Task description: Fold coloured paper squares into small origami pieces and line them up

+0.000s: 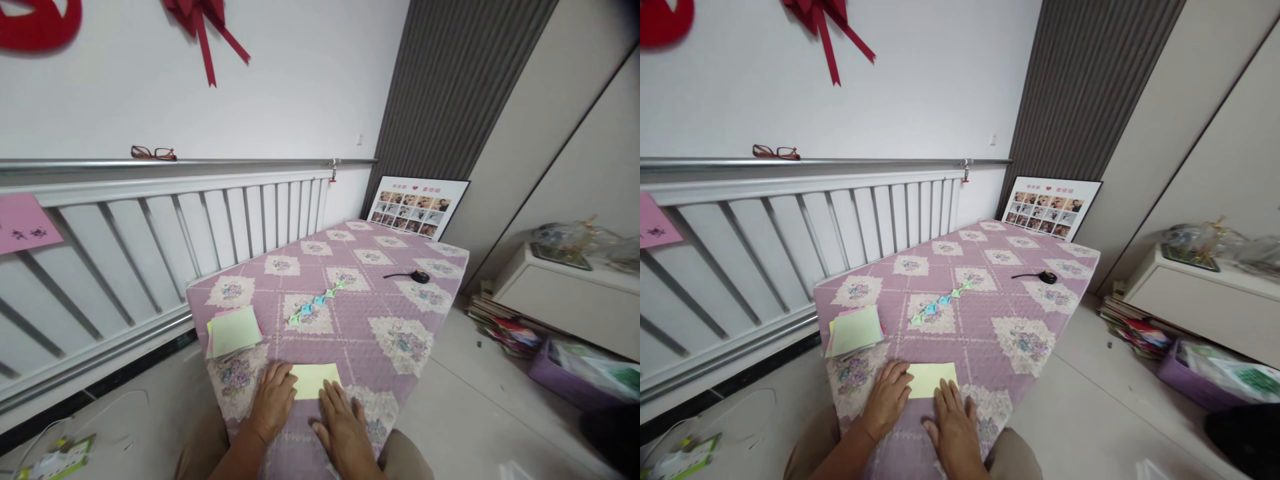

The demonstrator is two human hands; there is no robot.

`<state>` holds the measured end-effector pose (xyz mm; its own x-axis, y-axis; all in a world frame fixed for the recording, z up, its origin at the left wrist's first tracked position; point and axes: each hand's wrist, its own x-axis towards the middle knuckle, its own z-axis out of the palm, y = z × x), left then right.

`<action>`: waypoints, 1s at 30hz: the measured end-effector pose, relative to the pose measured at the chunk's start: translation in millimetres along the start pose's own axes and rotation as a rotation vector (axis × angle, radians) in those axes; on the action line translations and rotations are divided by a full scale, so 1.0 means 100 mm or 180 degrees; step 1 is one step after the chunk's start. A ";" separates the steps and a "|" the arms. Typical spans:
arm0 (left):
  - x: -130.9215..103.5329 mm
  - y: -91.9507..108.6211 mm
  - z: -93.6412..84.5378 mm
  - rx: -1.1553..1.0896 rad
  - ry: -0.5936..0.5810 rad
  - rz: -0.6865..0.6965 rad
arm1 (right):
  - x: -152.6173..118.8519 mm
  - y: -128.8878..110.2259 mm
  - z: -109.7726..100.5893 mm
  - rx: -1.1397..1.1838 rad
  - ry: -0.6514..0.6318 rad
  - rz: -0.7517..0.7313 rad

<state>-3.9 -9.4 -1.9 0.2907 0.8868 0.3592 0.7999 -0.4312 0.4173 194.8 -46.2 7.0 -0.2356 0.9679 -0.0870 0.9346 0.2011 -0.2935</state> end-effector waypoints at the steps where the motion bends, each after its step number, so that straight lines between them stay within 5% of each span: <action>1: 0.01 0.00 0.00 -0.0005 -0.0067 -0.0032 | 0.03 -0.05 0.00 0.0036 0.0028 -0.0013; 10: 0.07 0.02 -0.01 0.0016 -0.0528 -0.0269 | 0.25 -0.29 -0.02 0.0244 -0.0382 -0.0449; 15: 0.08 0.03 -0.02 0.0020 -0.0509 -0.0322 | 0.18 0.11 -0.08 0.0032 -0.0331 -0.0108; 20: 0.10 0.04 -0.03 0.0008 -0.0493 -0.0391 | 0.12 0.51 -0.20 -0.0233 0.0246 0.0649; 22: 0.11 0.04 -0.04 -0.0024 -0.0484 -0.0375 | 0.13 0.46 -0.25 -0.0213 0.0574 0.0733; 24: 0.10 0.04 -0.04 -0.0065 -0.0490 -0.0343 | 0.17 0.30 -0.29 -0.0043 0.0733 0.0168; 27: 0.09 0.04 -0.04 -0.0085 -0.0455 -0.0315 | 0.25 -0.01 -0.26 0.0188 0.0604 -0.0325; 30: 0.07 0.03 -0.04 -0.0100 -0.0395 -0.0326 | 0.35 -0.17 -0.19 0.0158 0.0443 -0.0216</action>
<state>-1.5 -5.0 5.7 0.2727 0.9393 0.2084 0.8124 -0.3409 0.4731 175.7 -13.2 27.0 -0.2554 0.9645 0.0663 0.9026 0.2625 -0.3412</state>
